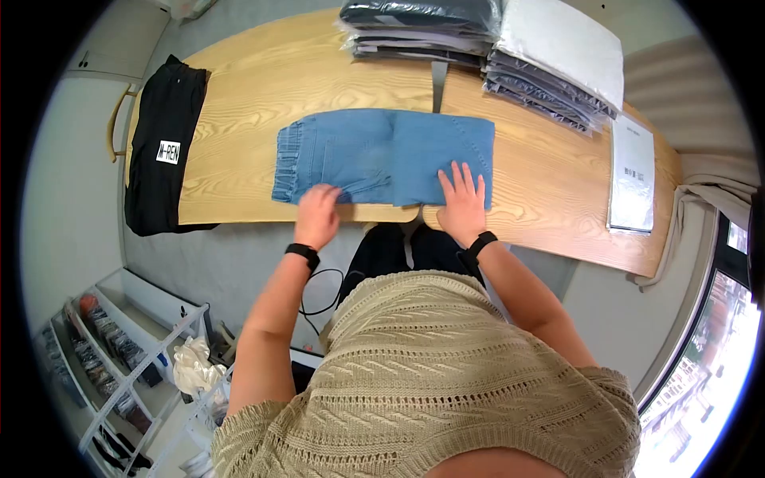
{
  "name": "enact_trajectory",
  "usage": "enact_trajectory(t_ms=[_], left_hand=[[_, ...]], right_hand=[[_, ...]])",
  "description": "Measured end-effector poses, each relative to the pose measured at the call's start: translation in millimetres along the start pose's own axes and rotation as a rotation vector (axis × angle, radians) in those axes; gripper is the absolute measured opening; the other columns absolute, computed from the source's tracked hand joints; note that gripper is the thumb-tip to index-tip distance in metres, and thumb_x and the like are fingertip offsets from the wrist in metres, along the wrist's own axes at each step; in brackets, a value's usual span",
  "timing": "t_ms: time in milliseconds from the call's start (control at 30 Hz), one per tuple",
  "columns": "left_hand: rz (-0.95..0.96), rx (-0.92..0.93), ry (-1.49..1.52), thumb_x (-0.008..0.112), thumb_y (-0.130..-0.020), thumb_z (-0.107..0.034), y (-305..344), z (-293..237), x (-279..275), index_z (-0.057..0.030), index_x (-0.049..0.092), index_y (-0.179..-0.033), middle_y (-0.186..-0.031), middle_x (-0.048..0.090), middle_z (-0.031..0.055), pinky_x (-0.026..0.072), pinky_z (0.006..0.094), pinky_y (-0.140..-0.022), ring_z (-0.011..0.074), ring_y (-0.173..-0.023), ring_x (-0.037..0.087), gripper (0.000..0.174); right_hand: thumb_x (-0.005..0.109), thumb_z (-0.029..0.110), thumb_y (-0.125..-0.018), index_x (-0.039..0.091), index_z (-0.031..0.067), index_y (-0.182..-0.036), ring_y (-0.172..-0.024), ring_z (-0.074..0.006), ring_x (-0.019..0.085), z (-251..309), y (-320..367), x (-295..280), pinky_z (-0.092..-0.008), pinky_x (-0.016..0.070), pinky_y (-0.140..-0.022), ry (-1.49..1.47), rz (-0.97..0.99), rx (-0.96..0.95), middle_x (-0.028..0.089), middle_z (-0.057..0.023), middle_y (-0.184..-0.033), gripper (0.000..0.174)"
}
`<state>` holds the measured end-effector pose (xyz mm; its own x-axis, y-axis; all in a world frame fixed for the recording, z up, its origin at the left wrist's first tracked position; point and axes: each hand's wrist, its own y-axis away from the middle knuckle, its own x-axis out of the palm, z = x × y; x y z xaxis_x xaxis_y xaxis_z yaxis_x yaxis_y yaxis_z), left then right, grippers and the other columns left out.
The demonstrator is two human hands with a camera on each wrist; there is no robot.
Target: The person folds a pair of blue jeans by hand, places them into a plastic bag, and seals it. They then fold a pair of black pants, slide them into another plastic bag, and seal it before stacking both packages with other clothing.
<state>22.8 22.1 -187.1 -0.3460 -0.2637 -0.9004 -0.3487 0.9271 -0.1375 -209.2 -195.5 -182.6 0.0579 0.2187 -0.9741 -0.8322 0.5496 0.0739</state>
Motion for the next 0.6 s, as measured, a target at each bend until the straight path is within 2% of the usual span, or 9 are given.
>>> enact_trajectory(t_ms=[33,67,167,200,300,367,433,467,600], left_hand=[[-0.007,-0.029,-0.12,0.057,-0.061,0.001,8,13,-9,-0.0046,0.054,-0.111,-0.113,0.054,0.0134,0.0397,0.0413,-0.091,0.0318,-0.111,0.049,0.05],[0.02,-0.046,-0.155,0.057,-0.063,0.001,15,25,-18,-0.0051,0.054,-0.112,-0.115,0.054,0.0121,0.0391,0.0408,-0.092,0.0309,-0.112,0.048,0.049],[0.094,-0.043,-0.215,0.056,-0.067,0.002,20,57,-28,-0.0064,0.054,-0.114,-0.118,0.053,0.0096,0.0392,0.0407,-0.093,0.0294,-0.112,0.048,0.048],[0.138,-0.023,-0.239,0.056,-0.069,0.002,20,67,-28,-0.0073,0.054,-0.116,-0.119,0.053,0.0086,0.04,0.0411,-0.094,0.0288,-0.111,0.049,0.048],[0.188,0.043,-0.205,0.057,-0.07,0.001,12,89,-23,-0.009,0.054,-0.115,-0.12,0.053,0.0059,0.0409,0.0397,-0.093,0.026,-0.111,0.049,0.046],[0.199,0.057,-0.164,0.059,-0.072,0.0,5,105,-25,-0.0096,0.056,-0.113,-0.115,0.056,0.0079,0.0425,0.0392,-0.09,0.0273,-0.109,0.051,0.043],[0.271,-0.043,0.005,0.06,-0.073,0.0,-1,117,-28,-0.0091,0.056,-0.113,-0.106,0.06,0.0114,0.045,0.0398,-0.085,0.0301,-0.1,0.056,0.041],[0.245,-0.101,0.074,0.058,-0.075,-0.006,-5,119,-33,-0.0086,0.06,-0.107,-0.1,0.064,0.0098,0.0454,0.0396,-0.085,0.0312,-0.094,0.057,0.032],[0.232,-0.107,0.271,0.055,-0.074,-0.009,-24,121,-46,-0.0033,0.065,-0.096,-0.093,0.065,0.014,0.0476,0.041,-0.08,0.0334,-0.089,0.059,0.025]], right_hand=[[0.055,0.008,-0.071,0.042,0.0167,-0.135,-0.137,-0.0306,0.024,5,-3,-2,-0.0535,0.0182,-0.109,-0.067,-0.001,-0.003,0.032,-0.0121,-0.145,0.066],[0.056,0.007,-0.069,0.05,0.0123,-0.128,-0.134,-0.0271,0.031,9,-9,-5,-0.0545,0.0201,-0.108,-0.134,-0.121,-0.09,0.043,-0.0117,-0.138,0.059],[0.054,0.01,-0.074,0.048,0.014,-0.131,-0.134,-0.0256,0.032,21,-25,5,-0.0546,0.0199,-0.108,-0.156,-0.07,-0.193,0.043,-0.0094,-0.139,0.057],[0.052,0.019,-0.084,0.046,0.0166,-0.134,-0.135,-0.0256,0.029,23,-27,13,-0.0549,0.0189,-0.108,-0.119,-0.015,-0.177,0.039,-0.0063,-0.142,0.05],[0.047,0.03,-0.091,0.044,0.019,-0.136,-0.137,-0.025,0.025,21,-29,19,-0.0552,0.0176,-0.109,-0.003,0.041,-0.212,0.035,-0.0046,-0.145,0.046],[0.047,0.033,-0.092,0.044,0.02,-0.136,-0.138,-0.0243,0.023,21,-30,20,-0.0554,0.0171,-0.109,0.031,0.072,-0.203,0.032,-0.0034,-0.147,0.046],[0.047,0.033,-0.092,0.043,0.0214,-0.136,-0.137,-0.024,0.024,21,-31,21,-0.0555,0.0173,-0.108,0.032,0.085,-0.198,0.032,-0.0027,-0.147,0.046],[0.047,0.033,-0.092,0.043,0.0214,-0.136,-0.137,-0.024,0.024,22,-30,21,-0.0555,0.0173,-0.108,0.037,0.095,-0.199,0.032,-0.0027,-0.147,0.046],[0.049,0.033,-0.091,0.044,0.0225,-0.135,-0.137,-0.0236,0.025,21,-33,22,-0.0553,0.0194,-0.108,0.068,0.09,-0.204,0.033,-0.0015,-0.146,0.046]])
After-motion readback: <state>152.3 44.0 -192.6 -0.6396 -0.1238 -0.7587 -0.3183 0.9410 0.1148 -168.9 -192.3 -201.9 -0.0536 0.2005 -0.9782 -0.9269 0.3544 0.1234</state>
